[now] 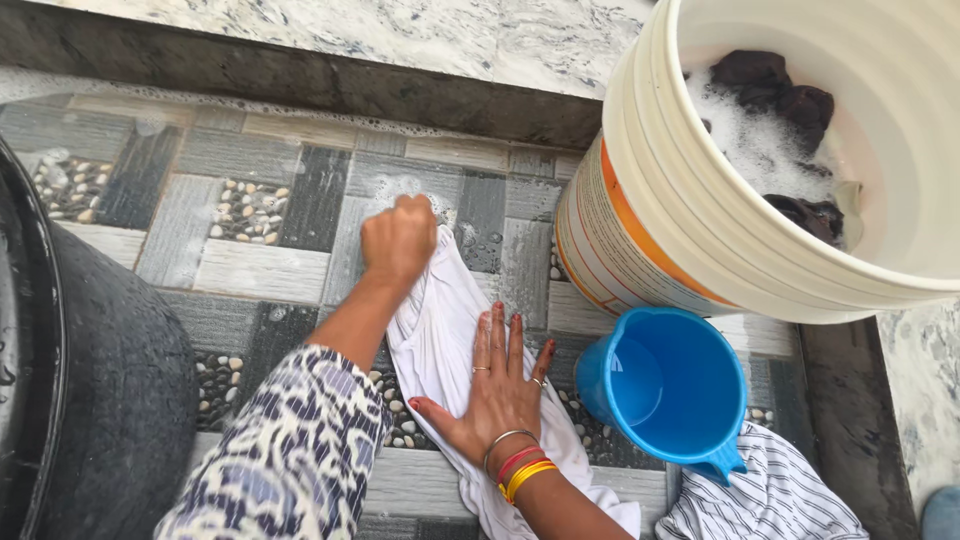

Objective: The person washes laundry by hand on a tiled floor, applying detergent from a container, scrubbing a white garment and a striped garment individually with soapy water, and rinsing them using water from a blue cup.

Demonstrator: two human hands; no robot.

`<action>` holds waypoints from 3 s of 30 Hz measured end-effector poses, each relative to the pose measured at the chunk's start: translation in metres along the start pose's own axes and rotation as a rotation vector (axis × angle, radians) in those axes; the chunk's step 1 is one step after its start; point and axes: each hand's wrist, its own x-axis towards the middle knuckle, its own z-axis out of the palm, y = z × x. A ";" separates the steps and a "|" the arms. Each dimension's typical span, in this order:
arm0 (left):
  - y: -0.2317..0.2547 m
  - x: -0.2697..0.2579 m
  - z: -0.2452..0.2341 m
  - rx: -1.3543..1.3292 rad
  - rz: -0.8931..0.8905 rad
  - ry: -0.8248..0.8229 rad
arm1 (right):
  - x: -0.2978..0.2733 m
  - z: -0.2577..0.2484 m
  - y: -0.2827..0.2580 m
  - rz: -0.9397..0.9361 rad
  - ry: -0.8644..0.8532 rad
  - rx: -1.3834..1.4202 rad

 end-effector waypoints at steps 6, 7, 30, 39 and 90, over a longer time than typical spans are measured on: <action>0.032 -0.028 0.007 -0.019 0.130 -0.144 | -0.001 -0.010 -0.006 0.040 -0.096 0.010; 0.019 -0.009 0.008 0.006 0.068 -0.082 | 0.000 -0.012 -0.004 0.098 -0.236 0.058; 0.039 -0.063 -0.065 -0.185 -0.028 0.102 | -0.003 -0.007 0.001 -0.116 0.097 -0.074; 0.021 -0.053 -0.044 -0.105 -0.145 0.024 | 0.004 -0.020 -0.007 0.015 -0.308 0.008; 0.015 -0.017 0.000 -0.034 -0.057 -0.185 | 0.005 0.009 -0.007 -0.182 -0.014 -0.075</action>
